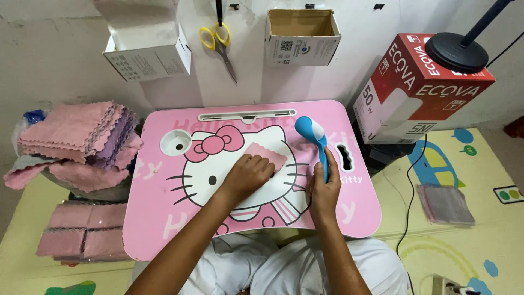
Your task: The person cleans fabric swatches by rolling a lint roller over them, folds the swatches, and places them into a small box.
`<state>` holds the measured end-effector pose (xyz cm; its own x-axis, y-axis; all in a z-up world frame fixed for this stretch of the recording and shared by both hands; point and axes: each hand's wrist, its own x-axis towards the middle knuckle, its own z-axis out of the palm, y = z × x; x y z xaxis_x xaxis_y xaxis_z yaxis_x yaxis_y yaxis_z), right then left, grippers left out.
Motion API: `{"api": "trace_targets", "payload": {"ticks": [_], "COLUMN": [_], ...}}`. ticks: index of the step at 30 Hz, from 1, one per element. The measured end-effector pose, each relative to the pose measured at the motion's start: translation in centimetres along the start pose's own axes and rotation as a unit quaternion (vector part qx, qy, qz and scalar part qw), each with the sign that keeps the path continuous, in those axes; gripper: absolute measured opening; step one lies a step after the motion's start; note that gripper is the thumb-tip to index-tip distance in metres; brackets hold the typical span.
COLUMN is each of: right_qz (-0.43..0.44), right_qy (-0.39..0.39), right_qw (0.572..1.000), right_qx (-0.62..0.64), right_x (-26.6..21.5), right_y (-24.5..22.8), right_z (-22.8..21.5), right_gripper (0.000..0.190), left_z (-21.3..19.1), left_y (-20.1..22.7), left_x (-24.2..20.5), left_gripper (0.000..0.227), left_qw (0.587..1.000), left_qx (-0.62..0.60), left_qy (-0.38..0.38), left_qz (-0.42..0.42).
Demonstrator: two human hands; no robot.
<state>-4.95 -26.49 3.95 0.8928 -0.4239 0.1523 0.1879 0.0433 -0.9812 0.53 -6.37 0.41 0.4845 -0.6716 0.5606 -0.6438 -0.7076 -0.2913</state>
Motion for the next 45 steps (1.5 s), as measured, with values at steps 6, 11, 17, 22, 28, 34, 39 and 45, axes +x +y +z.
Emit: {"api": "trace_targets", "payload": {"ticks": [6, 11, 17, 22, 28, 34, 39, 45], "right_qz": [0.000, 0.002, -0.003, -0.046, -0.313, -0.345, -0.187, -0.145], "right_qy": [0.007, 0.000, -0.002, -0.031, -0.155, -0.225, -0.275, -0.271], "right_qw": [1.000, 1.000, 0.999, 0.985, 0.887, 0.792, 0.811, 0.802], "right_qx": [-0.010, -0.021, -0.053, -0.165, -0.300, -0.451, -0.482, -0.513], "right_x": [0.0, -0.2, -1.0, -1.0, -1.3, -3.3, -6.2, -7.4], "right_y": [0.1, -0.3, -1.5, -1.2, 4.5, 2.1, -2.2, -1.9], "right_z": [-0.3, -0.3, -0.1, 0.4, -0.1, 0.0, -1.5, -2.4], "right_gripper": [0.044, 0.043, 0.043, 0.045, 0.045, 0.045, 0.051, 0.053], "left_z": [-6.0, -6.4, -7.9, -3.8, -1.9, -2.5, 0.3, 0.5], "left_y": [-0.6, -0.4, -1.9, -3.6, -3.2, -3.5, -3.5, -3.5], "left_x": [3.2, 2.2, -1.6, -4.5, -5.6, -5.6, -7.1, -7.1], "left_gripper": [0.018, 0.028, 0.044, 0.036, 0.035, 0.033, 0.038, 0.037], "left_qw": [0.735, 0.556, 0.804, 0.911, 0.913, 0.902, 0.925, 0.923], "left_qx": [-0.500, -0.588, -0.241, -0.055, -0.047, -0.057, 0.011, 0.010], "left_qy": [-0.001, 0.054, -0.021, -0.035, -0.115, -0.141, -0.065, -0.065], "left_qz": [-0.458, -0.585, -0.543, -0.407, -0.389, -0.403, -0.375, -0.378]}}
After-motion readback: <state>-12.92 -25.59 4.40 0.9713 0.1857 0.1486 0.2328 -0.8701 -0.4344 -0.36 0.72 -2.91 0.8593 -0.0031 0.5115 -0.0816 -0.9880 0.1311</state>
